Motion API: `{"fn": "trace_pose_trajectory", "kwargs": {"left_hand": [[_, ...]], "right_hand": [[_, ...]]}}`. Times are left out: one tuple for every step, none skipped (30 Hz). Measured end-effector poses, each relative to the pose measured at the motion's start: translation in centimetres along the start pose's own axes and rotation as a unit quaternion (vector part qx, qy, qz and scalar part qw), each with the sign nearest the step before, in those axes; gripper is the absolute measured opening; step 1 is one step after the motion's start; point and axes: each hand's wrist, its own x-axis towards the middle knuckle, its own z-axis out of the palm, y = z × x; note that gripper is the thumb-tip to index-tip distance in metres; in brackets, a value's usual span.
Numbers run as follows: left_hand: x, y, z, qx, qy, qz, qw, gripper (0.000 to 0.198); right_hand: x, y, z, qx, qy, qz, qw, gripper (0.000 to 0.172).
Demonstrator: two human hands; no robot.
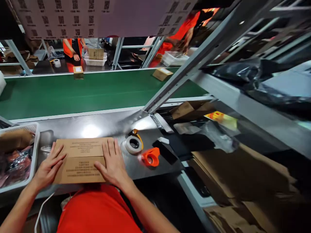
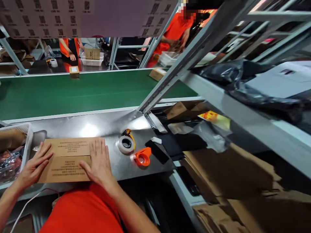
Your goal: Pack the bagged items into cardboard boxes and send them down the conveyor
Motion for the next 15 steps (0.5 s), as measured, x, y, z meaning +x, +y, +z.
{"fn": "trace_pose_trajectory", "kwargs": {"left_hand": [[0.1, -0.2, -0.1, -0.005, -0.001, -0.01, 1.0, 0.051], [0.1, -0.4, -0.1, -0.013, -0.002, -0.022, 1.0, 0.052], [0.2, -0.5, -0.2, -0.026, -0.004, -0.036, 0.999, 0.054], [0.2, -0.5, -0.2, -0.042, -0.006, -0.048, 0.998, 0.055], [0.4, -0.6, -0.3, -0.06, -0.009, -0.054, 0.997, 0.055], [0.7, -0.6, -0.2, -0.074, -0.018, -0.048, 0.996, 0.054], [1.1, -0.8, -0.2, -0.08, -0.034, -0.029, 0.996, 0.052], [1.6, -0.9, -0.1, -0.075, -0.056, 0.001, 0.996, 0.049], [2.2, -1.1, 0.0, -0.06, -0.081, 0.038, 0.994, 0.045], [2.7, -1.4, 0.2, -0.038, -0.104, 0.073, 0.991, 0.043], [3.2, -1.6, 0.4, -0.015, -0.121, 0.102, 0.987, 0.041], [3.5, -1.9, 0.6, 0.003, -0.131, 0.124, 0.984, 0.041], [3.7, -2.1, 0.8, 0.015, -0.132, 0.139, 0.981, 0.04], [3.8, -2.3, 0.9, 0.024, -0.132, 0.15, 0.98, 0.04], [3.8, -2.5, 1.1, 0.029, -0.129, 0.16, 0.978, 0.04]], "right_hand": [[-0.2, 0.7, 0.2, 0.017, -0.009, -0.02, 1.0, 0.091], [-0.3, 2.0, 0.3, 0.05, -0.011, -0.044, 0.998, 0.086], [-0.3, 3.8, 0.3, 0.089, -0.001, -0.056, 0.994, 0.08], [0.0, 5.9, 0.2, 0.121, 0.024, -0.038, 0.992, 0.073], [0.4, 8.3, 0.0, 0.136, 0.059, 0.012, 0.989, 0.069], [1.1, 10.8, -0.3, 0.132, 0.102, 0.087, 0.982, 0.068], [1.9, 13.1, -0.6, 0.107, 0.14, 0.176, 0.968, 0.069], [2.8, 15.3, -0.9, 0.078, 0.164, 0.25, 0.951, 0.071], [3.6, 17.2, -1.2, 0.05, 0.172, 0.307, 0.935, 0.073], [4.3, 18.7, -1.4, 0.03, 0.169, 0.345, 0.923, 0.074], [4.8, 19.9, -1.5, 0.017, 0.158, 0.368, 0.916, 0.071], [5.0, 20.8, -1.6, 0.005, 0.144, 0.386, 0.911, 0.065], [5.1, 21.4, -1.6, -0.007, 0.127, 0.395, 0.91, 0.057], [5.1, 21.9, -1.7, -0.017, 0.107, 0.394, 0.912, 0.05], [4.9, 22.2, -1.7, -0.027, 0.089, 0.379, 0.921, 0.044]]}}
